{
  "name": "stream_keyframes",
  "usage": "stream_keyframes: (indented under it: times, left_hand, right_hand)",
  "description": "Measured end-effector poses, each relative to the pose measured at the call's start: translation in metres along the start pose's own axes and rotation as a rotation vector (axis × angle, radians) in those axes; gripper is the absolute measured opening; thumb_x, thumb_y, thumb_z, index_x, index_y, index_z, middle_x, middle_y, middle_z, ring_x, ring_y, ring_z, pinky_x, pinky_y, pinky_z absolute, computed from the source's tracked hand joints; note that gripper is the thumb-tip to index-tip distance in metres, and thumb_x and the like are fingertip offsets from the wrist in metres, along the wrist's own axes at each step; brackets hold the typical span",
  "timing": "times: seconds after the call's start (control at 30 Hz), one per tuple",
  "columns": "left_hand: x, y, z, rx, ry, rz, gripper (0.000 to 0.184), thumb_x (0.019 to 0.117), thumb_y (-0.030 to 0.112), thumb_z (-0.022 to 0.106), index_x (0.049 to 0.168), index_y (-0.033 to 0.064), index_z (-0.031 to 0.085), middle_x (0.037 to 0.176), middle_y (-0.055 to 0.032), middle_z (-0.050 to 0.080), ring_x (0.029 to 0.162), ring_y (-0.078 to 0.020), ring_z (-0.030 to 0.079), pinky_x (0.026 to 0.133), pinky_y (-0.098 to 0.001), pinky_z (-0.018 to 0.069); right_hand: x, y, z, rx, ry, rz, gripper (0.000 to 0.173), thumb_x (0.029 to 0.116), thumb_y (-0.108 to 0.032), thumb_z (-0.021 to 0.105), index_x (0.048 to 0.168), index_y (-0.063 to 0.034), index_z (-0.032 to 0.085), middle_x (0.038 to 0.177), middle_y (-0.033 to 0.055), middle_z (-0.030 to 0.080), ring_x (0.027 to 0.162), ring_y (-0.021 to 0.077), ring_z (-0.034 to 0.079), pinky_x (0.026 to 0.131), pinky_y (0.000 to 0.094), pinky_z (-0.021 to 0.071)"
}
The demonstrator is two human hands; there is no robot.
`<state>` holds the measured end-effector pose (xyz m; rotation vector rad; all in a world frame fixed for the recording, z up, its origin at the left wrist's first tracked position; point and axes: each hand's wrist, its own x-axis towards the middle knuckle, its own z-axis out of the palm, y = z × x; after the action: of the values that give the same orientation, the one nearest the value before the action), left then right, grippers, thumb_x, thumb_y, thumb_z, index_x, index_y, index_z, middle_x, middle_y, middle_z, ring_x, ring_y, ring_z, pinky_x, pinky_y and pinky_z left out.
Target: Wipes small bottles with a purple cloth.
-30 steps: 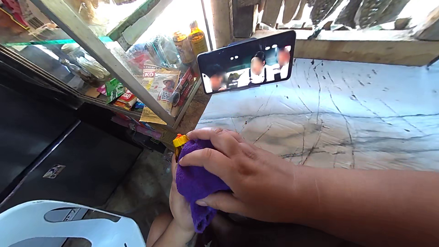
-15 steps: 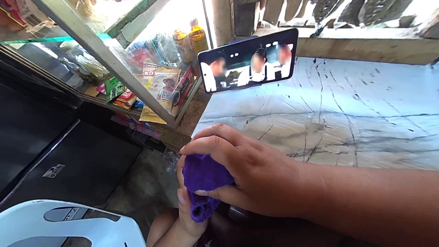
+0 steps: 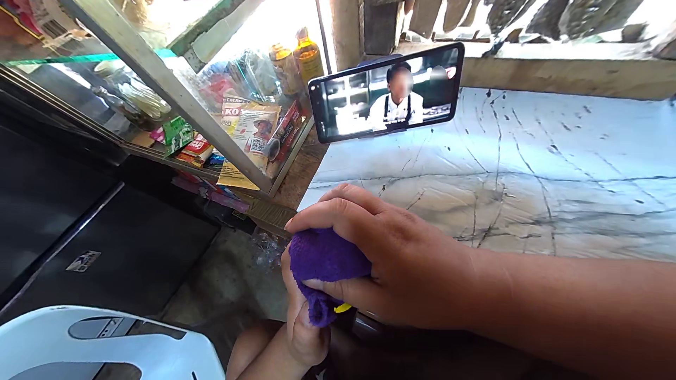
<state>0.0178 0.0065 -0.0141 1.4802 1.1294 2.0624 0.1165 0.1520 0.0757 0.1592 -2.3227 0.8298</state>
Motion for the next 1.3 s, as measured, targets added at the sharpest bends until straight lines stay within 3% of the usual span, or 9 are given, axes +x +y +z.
stream_keyframes:
  times: [0.2, 0.43, 0.5, 0.6, 0.63, 0.83, 0.97, 1.03, 1.3]
  left_hand:
    - [-0.004, -0.006, -0.007, 0.219, -0.061, 0.029, 0.057, 0.1048, 0.061, 0.028, 0.155, 0.0363, 0.033, 0.146, 0.0238, 0.05, 0.132, 0.0099, 0.045, 0.113, -0.0177, 0.0361]
    - [0.002, -0.002, -0.01, 0.143, 0.035, -0.021, 0.05, 0.1071, 0.052, 0.032, 0.144, 0.0287, 0.056, 0.14, 0.0182, 0.059, 0.132, 0.004, 0.05, 0.113, -0.0227, 0.0392]
    - [0.005, -0.004, -0.009, -0.146, 0.066, -0.107, 0.043, 0.1061, 0.046, 0.043, 0.138, 0.0237, 0.062, 0.132, 0.0096, 0.066, 0.123, -0.0018, 0.059, 0.105, -0.0251, 0.0482]
    - [0.01, 0.0, -0.005, -0.656, 0.088, -0.285, 0.038, 0.099, 0.039, 0.061, 0.127, 0.0142, 0.066, 0.112, -0.0056, 0.073, 0.092, -0.0124, 0.071, 0.071, -0.0263, 0.0584]
    - [0.01, 0.001, -0.006, -0.778, 0.078, -0.329, 0.038, 0.0974, 0.037, 0.064, 0.125, 0.011, 0.067, 0.109, -0.0097, 0.073, 0.089, -0.016, 0.072, 0.068, -0.028, 0.0586]
    - [0.003, -0.003, -0.008, -0.772, 0.044, -0.279, 0.042, 0.1025, 0.045, 0.052, 0.124, 0.0124, 0.066, 0.104, -0.006, 0.073, 0.087, -0.014, 0.071, 0.071, -0.0296, 0.0589]
    - [0.009, 0.002, -0.004, -0.694, 0.079, -0.172, 0.038, 0.1073, 0.033, 0.045, 0.135, 0.0126, 0.06, 0.126, 0.0006, 0.068, 0.119, -0.0066, 0.063, 0.103, -0.0267, 0.0497]
    - [0.009, 0.004, -0.002, -0.651, 0.071, -0.164, 0.038, 0.1067, 0.033, 0.046, 0.137, 0.0139, 0.059, 0.128, 0.0028, 0.068, 0.121, -0.0043, 0.061, 0.105, -0.0245, 0.0475]
    - [0.0, 0.0, -0.003, -0.623, 0.05, -0.22, 0.038, 0.1024, 0.036, 0.055, 0.135, 0.018, 0.059, 0.124, -0.0005, 0.069, 0.116, -0.01, 0.065, 0.098, -0.0301, 0.0527]
  right_hand:
    - [0.002, 0.002, -0.002, 0.052, 0.043, 0.036, 0.039, 0.0895, -0.021, 0.071, 0.127, -0.012, 0.065, 0.107, -0.0013, 0.064, 0.099, 0.0045, 0.062, 0.08, 0.0206, 0.0553]
    - [0.005, 0.002, -0.006, 0.125, 0.08, 0.096, 0.037, 0.0914, -0.019, 0.069, 0.127, -0.0113, 0.064, 0.112, -0.0006, 0.065, 0.103, 0.0035, 0.064, 0.083, 0.0206, 0.057]
    - [0.006, 0.003, -0.006, 0.169, 0.092, 0.119, 0.037, 0.0917, -0.018, 0.069, 0.127, -0.0109, 0.063, 0.113, -0.0002, 0.066, 0.104, 0.0039, 0.064, 0.085, 0.0216, 0.0576]
    - [0.006, 0.004, -0.006, 0.214, 0.08, 0.164, 0.039, 0.0928, -0.019, 0.069, 0.13, -0.0108, 0.061, 0.112, -0.0007, 0.066, 0.103, 0.0032, 0.065, 0.085, 0.0215, 0.0577]
    - [0.006, 0.004, -0.006, 0.219, 0.063, 0.188, 0.04, 0.0938, -0.022, 0.069, 0.131, -0.0117, 0.059, 0.112, -0.0012, 0.066, 0.102, 0.0025, 0.065, 0.084, 0.0211, 0.0579]
    - [0.002, 0.005, 0.001, 0.054, -0.012, 0.079, 0.063, 0.0892, -0.04, 0.075, 0.142, -0.0128, 0.054, 0.118, 0.002, 0.063, 0.109, 0.0092, 0.061, 0.089, 0.026, 0.0548]
    - [-0.002, 0.002, 0.004, -0.069, -0.078, -0.002, 0.077, 0.083, -0.048, 0.078, 0.148, -0.0169, 0.05, 0.135, 0.0058, 0.059, 0.129, 0.0199, 0.054, 0.102, 0.0352, 0.0507]
    - [-0.003, 0.001, 0.004, -0.091, -0.108, 0.005, 0.08, 0.0814, -0.05, 0.078, 0.15, -0.0205, 0.049, 0.138, 0.0069, 0.057, 0.132, 0.0225, 0.052, 0.104, 0.0382, 0.0493]
    - [0.002, 0.003, 0.001, 0.063, -0.006, 0.063, 0.05, 0.0908, -0.032, 0.074, 0.135, -0.0139, 0.061, 0.111, -0.0003, 0.063, 0.104, 0.0082, 0.061, 0.085, 0.0243, 0.0543]
